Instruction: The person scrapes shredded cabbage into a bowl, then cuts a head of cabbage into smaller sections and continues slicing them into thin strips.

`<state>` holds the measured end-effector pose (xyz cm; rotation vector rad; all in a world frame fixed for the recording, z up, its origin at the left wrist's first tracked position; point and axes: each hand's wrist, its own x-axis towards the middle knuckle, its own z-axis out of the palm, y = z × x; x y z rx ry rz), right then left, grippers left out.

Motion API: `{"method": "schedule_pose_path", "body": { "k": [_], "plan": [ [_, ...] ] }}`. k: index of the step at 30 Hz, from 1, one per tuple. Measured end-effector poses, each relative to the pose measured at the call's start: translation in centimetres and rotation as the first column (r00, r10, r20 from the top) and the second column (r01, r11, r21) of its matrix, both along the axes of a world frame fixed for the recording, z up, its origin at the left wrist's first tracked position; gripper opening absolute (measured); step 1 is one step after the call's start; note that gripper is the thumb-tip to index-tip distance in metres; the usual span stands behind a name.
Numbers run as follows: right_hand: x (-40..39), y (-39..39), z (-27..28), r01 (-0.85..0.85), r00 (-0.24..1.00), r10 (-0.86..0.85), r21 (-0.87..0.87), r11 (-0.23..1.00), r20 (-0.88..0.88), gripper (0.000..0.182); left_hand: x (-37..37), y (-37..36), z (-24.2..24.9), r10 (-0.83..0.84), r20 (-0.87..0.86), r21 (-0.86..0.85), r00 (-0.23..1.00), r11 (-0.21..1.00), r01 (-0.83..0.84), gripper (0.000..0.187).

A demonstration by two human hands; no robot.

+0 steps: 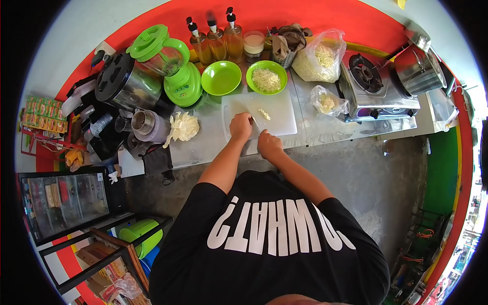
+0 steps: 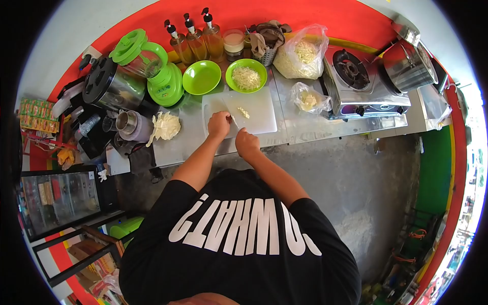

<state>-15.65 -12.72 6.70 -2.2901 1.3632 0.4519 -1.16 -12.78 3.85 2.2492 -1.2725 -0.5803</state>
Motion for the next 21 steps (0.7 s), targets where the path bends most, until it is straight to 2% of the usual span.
{"method": "schedule_pose_path", "body": {
  "k": [2, 6, 11, 14, 21],
  "plan": [
    [0.2, -0.6, -0.3, 0.0, 0.999, 0.001, -0.019, 1.0, 0.048, 0.03, 0.1, 0.0, 0.0, 0.0, 0.03, -0.021, 1.0, 1.0, 0.001, 0.01],
    [0.4, -0.7, 1.6, -0.076, 0.997, 0.076, -0.033, 0.997, 0.027, 0.03, 0.1, 0.0, 0.0, -0.006, 0.049, -0.046, 0.999, 0.999, 0.008, 0.01],
    [0.3, 0.6, 0.1, 0.034, 0.999, -0.035, 0.018, 0.999, 0.037, 0.032, -0.3, 0.1, 0.3, 0.027, 0.089, -0.049, 0.996, 0.999, -0.023, 0.008],
    [0.4, -0.1, -0.4, 0.029, 0.996, -0.027, -0.014, 0.999, 0.089, 0.033, -0.1, -0.1, -0.4, 0.032, 0.071, -0.051, 0.997, 0.998, -0.029, 0.005],
    [0.4, 0.6, 0.5, 0.011, 0.998, -0.008, -0.052, 0.999, 0.07, 0.033, 0.1, 0.3, -0.1, -0.006, 0.05, -0.067, 0.999, 0.998, 0.009, 0.008]
  ]
}}
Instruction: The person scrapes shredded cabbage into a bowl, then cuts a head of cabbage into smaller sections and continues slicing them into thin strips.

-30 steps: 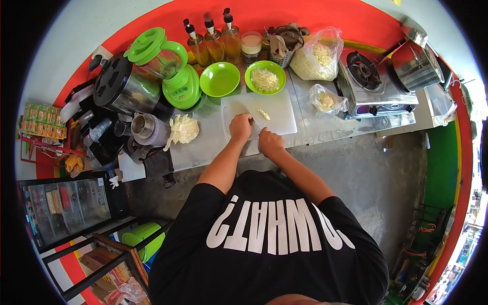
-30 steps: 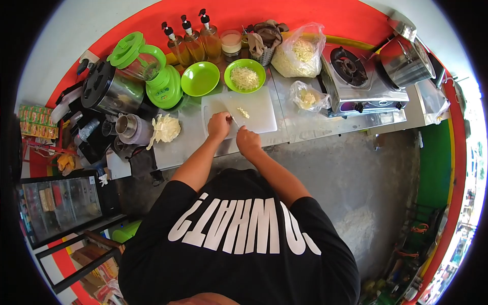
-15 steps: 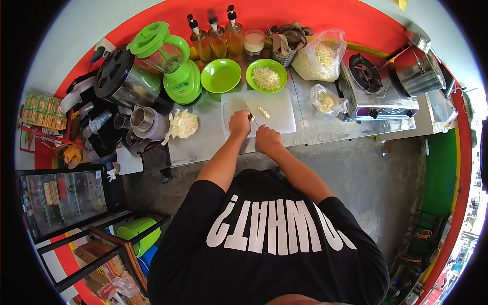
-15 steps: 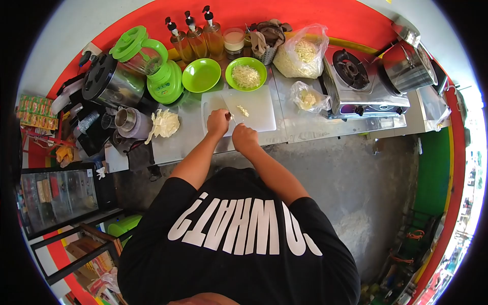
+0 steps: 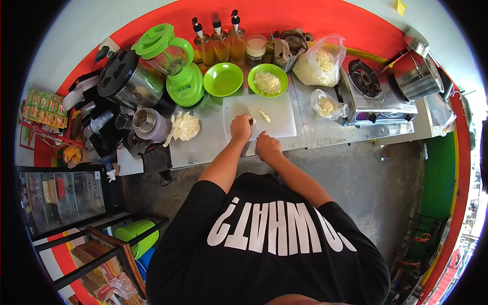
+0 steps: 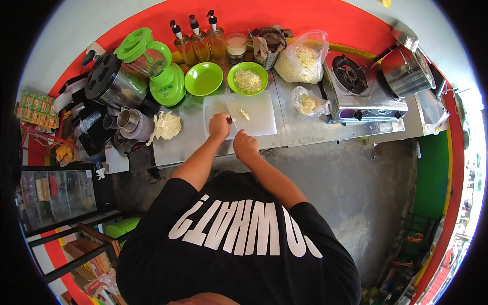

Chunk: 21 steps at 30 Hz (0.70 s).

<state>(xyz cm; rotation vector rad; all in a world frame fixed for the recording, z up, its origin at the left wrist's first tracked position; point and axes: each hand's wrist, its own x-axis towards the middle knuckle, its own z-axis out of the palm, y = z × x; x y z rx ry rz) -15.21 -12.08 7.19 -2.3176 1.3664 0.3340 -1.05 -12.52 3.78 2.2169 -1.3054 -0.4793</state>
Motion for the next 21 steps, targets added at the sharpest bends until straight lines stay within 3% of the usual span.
{"method": "schedule_pose_path", "body": {
  "k": [2, 9, 11, 17, 21],
  "plan": [
    [-0.2, 0.4, -0.5, 0.056, 0.998, -0.056, 0.047, 0.997, -0.004, 0.034, -0.3, 0.2, 0.2, 0.027, 0.018, -0.018, 0.999, 0.999, -0.027, 0.009],
    [0.2, -1.5, 0.0, 0.018, 0.997, -0.021, 0.047, 0.999, 0.069, 0.035, 0.2, 0.9, -0.8, -0.016, 0.049, -0.105, 0.999, 0.994, 0.021, 0.008],
    [0.1, -0.9, 0.6, 0.029, 0.997, -0.035, 0.083, 0.996, 0.072, 0.036, 0.3, 1.0, -1.0, -0.046, 0.229, -0.214, 0.972, 0.972, 0.097, 0.007],
    [0.3, -0.5, -0.7, 0.049, 0.996, -0.056, 0.098, 0.994, 0.064, 0.036, -0.2, 0.8, -2.9, 0.017, 0.062, -0.293, 0.998, 0.956, 0.002, 0.005],
    [0.5, -1.5, -0.9, 0.008, 0.998, -0.012, 0.056, 0.998, 0.061, 0.035, 0.3, 0.9, -2.4, -0.074, 0.08, -0.24, 0.994, 0.966, 0.092, 0.006]
  ]
}}
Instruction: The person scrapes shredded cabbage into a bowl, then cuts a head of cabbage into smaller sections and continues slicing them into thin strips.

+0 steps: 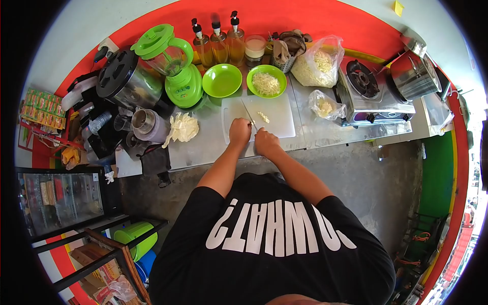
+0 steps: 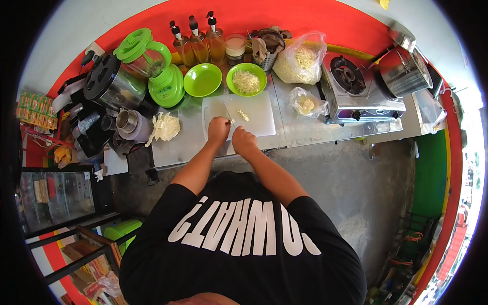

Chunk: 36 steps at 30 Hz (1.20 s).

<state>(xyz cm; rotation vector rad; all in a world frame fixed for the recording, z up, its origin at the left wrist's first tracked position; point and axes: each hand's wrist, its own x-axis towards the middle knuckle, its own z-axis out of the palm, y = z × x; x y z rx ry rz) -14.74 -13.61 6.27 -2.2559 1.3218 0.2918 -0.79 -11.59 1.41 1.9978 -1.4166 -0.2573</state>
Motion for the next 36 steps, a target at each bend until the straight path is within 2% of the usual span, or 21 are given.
{"method": "schedule_pose_path", "body": {
  "k": [2, 3, 5, 8, 12, 17, 18, 19, 21, 23, 26, 30, 36],
  "plan": [
    [-0.2, 0.3, 0.4, -0.01, 1.0, 0.01, 0.006, 1.0, -0.011, 0.035, 0.4, 0.0, -0.5, -0.105, 0.074, -0.027, 0.992, 0.994, 0.107, 0.008],
    [-0.2, 0.5, 0.3, -0.008, 1.0, 0.008, 0.007, 1.0, -0.01, 0.035, 0.2, 0.0, -0.2, -0.107, 0.075, -0.026, 0.991, 0.994, 0.109, 0.008],
    [-0.4, 1.3, 0.0, 0.022, 0.999, -0.021, 0.023, 1.0, -0.03, 0.037, -0.3, 0.2, 0.4, -0.009, 0.023, 0.07, 1.0, 0.998, 0.007, 0.009],
    [-0.1, 0.9, 0.3, 0.049, 0.999, -0.049, 0.037, 0.998, -0.001, 0.037, -0.5, 0.5, 1.7, 0.054, 0.061, 0.068, 0.997, 0.996, -0.058, 0.009],
    [0.0, 0.1, 1.3, 0.046, 0.999, -0.047, 0.047, 0.998, 0.023, 0.037, -0.1, 0.1, 1.0, 0.027, 0.112, 0.099, 0.993, 0.994, -0.038, 0.009],
    [0.0, 2.0, 0.7, 0.053, 0.994, -0.05, 0.034, 0.998, -0.093, 0.036, -0.7, 0.3, 1.2, 0.092, 0.126, 0.064, 0.988, 0.993, -0.1, 0.009],
    [0.1, 1.9, 0.6, 0.05, 0.994, -0.047, 0.033, 0.998, -0.094, 0.036, -0.7, 0.2, 1.1, 0.095, 0.125, 0.064, 0.988, 0.993, -0.104, 0.009],
    [0.2, 1.6, 0.5, 0.052, 0.997, -0.051, 0.015, 0.999, -0.056, 0.029, -0.8, 0.2, 1.0, 0.114, 0.145, 0.001, 0.983, 0.993, -0.116, 0.009],
    [0.4, 1.0, 0.4, 0.056, 0.998, -0.055, 0.002, 0.998, -0.02, 0.03, -0.7, 0.1, 0.8, 0.133, 0.164, -0.059, 0.978, 0.99, -0.125, 0.009],
    [0.9, 0.2, 0.5, 0.021, 1.0, -0.021, -0.02, 1.0, -0.015, 0.03, 0.0, -0.5, 0.8, 0.101, -0.018, 0.205, 0.995, 0.974, -0.095, 0.008],
    [0.9, 0.8, 0.8, 0.031, 1.0, -0.031, -0.031, 0.999, 0.001, 0.029, 0.1, -0.7, 1.6, 0.113, -0.026, 0.272, 0.993, 0.957, -0.102, 0.008],
    [0.6, 2.1, 0.8, 0.076, 0.996, -0.076, -0.004, 0.997, -0.036, 0.027, -0.3, -0.6, 2.4, 0.131, -0.017, 0.293, 0.991, 0.949, -0.12, 0.008],
    [0.8, 1.1, 1.2, 0.002, 1.0, -0.003, -0.045, 0.999, -0.031, 0.026, -0.1, -0.5, 2.4, 0.11, -0.004, 0.278, 0.994, 0.955, -0.104, 0.011]
  ]
}}
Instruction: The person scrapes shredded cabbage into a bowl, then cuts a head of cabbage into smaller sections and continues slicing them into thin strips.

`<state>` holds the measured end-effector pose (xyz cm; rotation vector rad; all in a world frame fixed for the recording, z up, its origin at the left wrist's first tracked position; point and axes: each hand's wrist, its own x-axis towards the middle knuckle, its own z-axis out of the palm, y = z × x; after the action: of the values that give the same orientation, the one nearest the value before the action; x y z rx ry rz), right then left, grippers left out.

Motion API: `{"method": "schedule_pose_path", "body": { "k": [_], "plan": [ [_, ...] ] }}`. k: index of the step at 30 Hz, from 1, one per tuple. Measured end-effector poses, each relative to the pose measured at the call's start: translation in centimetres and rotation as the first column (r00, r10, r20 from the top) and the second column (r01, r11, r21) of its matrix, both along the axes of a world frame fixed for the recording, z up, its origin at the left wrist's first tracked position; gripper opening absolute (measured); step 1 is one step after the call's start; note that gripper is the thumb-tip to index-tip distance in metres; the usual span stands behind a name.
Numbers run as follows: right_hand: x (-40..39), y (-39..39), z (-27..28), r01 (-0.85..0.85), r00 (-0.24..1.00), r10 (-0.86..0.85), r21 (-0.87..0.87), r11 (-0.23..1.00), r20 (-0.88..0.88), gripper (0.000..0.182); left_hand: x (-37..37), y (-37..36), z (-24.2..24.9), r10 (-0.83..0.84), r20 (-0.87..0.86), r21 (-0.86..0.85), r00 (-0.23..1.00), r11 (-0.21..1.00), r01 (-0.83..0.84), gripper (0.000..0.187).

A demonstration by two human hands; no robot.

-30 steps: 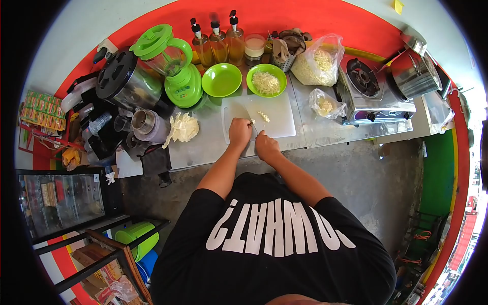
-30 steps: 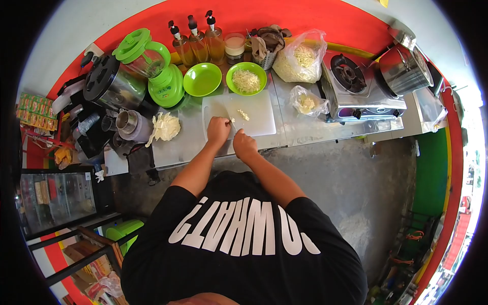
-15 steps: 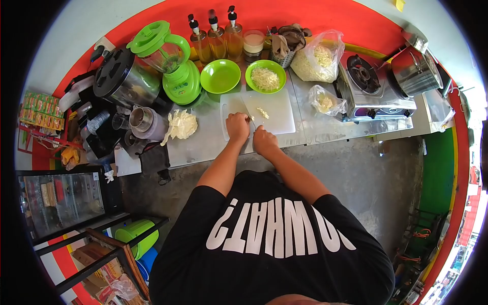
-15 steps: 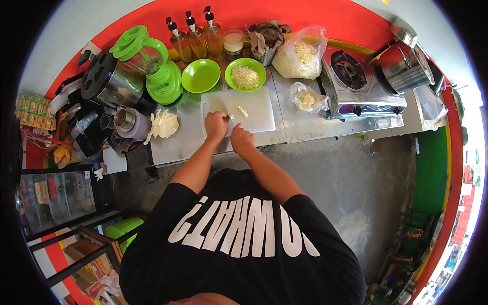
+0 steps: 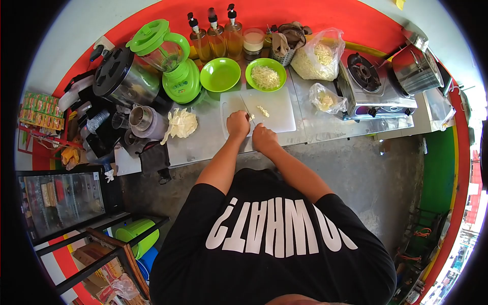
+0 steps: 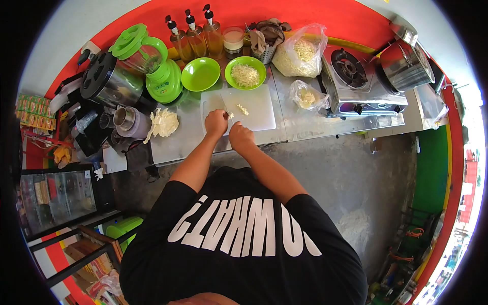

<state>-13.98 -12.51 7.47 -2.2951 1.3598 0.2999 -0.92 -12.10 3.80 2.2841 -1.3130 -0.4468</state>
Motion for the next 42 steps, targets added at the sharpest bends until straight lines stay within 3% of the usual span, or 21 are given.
{"method": "schedule_pose_path", "body": {
  "k": [3, 6, 8, 11, 18, 20, 23, 30, 36, 38, 42],
  "plan": [
    [-0.3, 0.7, 0.0, 0.012, 1.0, -0.012, -0.012, 1.0, 0.006, 0.027, -0.3, 0.0, 0.2, 0.024, -0.012, 0.021, 1.0, 1.0, -0.024, 0.008],
    [-0.7, 0.7, -0.3, -0.007, 0.998, 0.013, 0.081, 0.997, -0.066, 0.031, -0.4, 0.2, 0.4, 0.055, -0.008, 0.006, 0.998, 0.998, -0.055, 0.008],
    [-0.6, 0.0, -0.8, 0.056, 0.998, -0.059, 0.106, 0.993, 0.028, 0.03, -0.5, 0.2, 0.3, 0.054, -0.019, -0.007, 0.998, 0.998, -0.054, 0.007],
    [-0.3, -0.8, 0.0, -0.006, 1.0, 0.005, 0.049, 0.999, 0.018, 0.028, -0.3, 0.3, -0.3, 0.028, 0.002, -0.031, 1.0, 0.999, -0.028, 0.008],
    [-0.3, 0.3, -1.2, 0.08, 0.997, -0.081, 0.073, 0.994, 0.008, 0.03, -0.5, 0.2, 0.0, 0.049, -0.021, -0.019, 0.999, 0.999, -0.05, 0.008],
    [-0.2, -0.6, -1.1, -0.01, 0.999, 0.01, 0.019, 1.0, 0.031, 0.029, -0.3, 0.2, -0.2, 0.043, -0.06, -0.003, 0.997, 0.999, -0.043, 0.008],
    [-0.1, -0.7, -0.6, -0.013, 0.999, 0.01, 0.058, 0.998, 0.045, 0.026, -0.5, 0.2, 0.4, 0.043, -0.036, 0.015, 0.998, 0.999, -0.042, 0.008],
    [-0.2, 0.0, -1.3, 0.095, 0.995, -0.098, 0.094, 0.991, 0.023, 0.024, -0.6, 0.0, 0.9, 0.066, -0.058, 0.064, 0.996, 0.996, -0.063, 0.008],
    [-0.3, 0.1, 0.1, -0.028, 0.999, 0.027, 0.034, 0.999, 0.019, 0.021, 0.0, -0.3, -0.3, 0.045, -0.081, 0.031, 0.996, 0.999, -0.043, 0.007],
    [-0.3, 0.8, 0.1, 0.012, 1.0, -0.01, 0.06, 0.998, -0.022, 0.02, 0.3, -0.5, 0.8, 0.067, -0.185, 0.11, 0.98, 0.993, -0.047, 0.005],
    [-0.3, 0.0, -0.4, 0.072, 0.997, -0.073, 0.07, 0.995, 0.001, 0.02, 0.8, -0.8, -1.1, 0.03, -0.154, 0.056, 0.988, 0.998, -0.022, 0.004]
  ]
}}
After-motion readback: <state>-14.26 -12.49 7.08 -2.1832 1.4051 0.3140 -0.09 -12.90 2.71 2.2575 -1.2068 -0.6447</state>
